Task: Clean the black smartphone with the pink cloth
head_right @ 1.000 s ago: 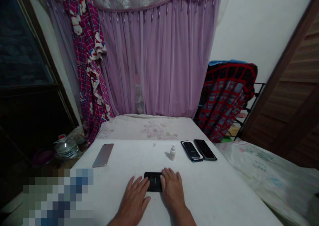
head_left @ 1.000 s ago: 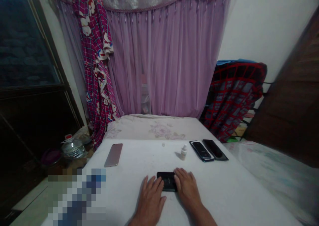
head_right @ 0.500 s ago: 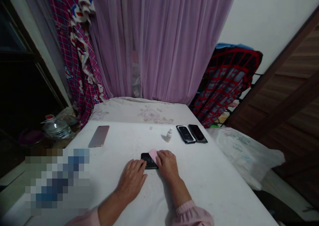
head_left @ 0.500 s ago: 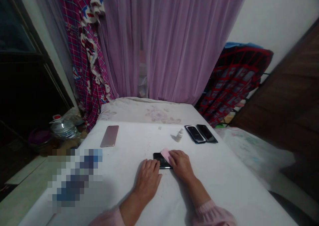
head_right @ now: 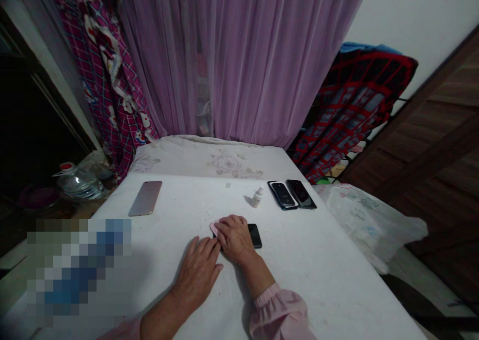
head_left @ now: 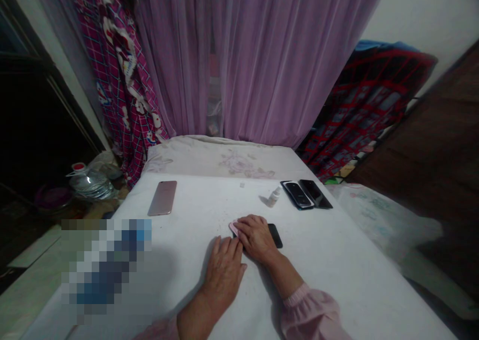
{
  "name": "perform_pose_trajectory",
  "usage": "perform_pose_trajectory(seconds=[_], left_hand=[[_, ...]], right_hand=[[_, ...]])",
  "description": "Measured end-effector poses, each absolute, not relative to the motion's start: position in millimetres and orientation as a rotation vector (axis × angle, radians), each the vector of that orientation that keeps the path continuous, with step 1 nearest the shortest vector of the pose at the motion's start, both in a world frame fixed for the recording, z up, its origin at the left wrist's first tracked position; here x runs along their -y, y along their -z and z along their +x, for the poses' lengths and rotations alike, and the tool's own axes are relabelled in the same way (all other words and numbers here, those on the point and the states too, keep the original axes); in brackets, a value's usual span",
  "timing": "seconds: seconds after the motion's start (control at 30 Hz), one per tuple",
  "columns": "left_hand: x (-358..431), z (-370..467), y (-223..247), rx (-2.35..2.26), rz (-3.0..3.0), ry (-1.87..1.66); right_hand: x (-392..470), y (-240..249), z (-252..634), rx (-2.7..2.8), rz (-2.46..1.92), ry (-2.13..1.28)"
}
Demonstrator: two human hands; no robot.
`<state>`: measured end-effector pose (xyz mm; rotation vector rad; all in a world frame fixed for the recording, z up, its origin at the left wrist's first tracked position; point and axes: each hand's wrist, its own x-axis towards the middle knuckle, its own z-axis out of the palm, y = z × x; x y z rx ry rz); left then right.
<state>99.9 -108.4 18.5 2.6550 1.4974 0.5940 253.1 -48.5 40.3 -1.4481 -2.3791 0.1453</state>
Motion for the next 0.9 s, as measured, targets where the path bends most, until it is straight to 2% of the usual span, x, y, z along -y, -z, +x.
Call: perform_pose_trajectory(seconds=[0.23, 0.53, 0.7, 0.9], left_hand=[[107, 101, -10, -1.517, 2.667, -0.583], [107, 104, -8, -1.516, 2.672, -0.601], [93, 99, -27, -1.474, 2.653, -0.627], [61, 92, -35, -1.434, 2.665, -0.492]], right_hand=[[39, -48, 271, 2.471, -1.499, -0.061], [65, -29, 340, 2.098, -1.945, 0.139], [92, -16, 335, 1.797, -2.115, 0.174], [97, -18, 312, 1.832, -2.013, 0.14]])
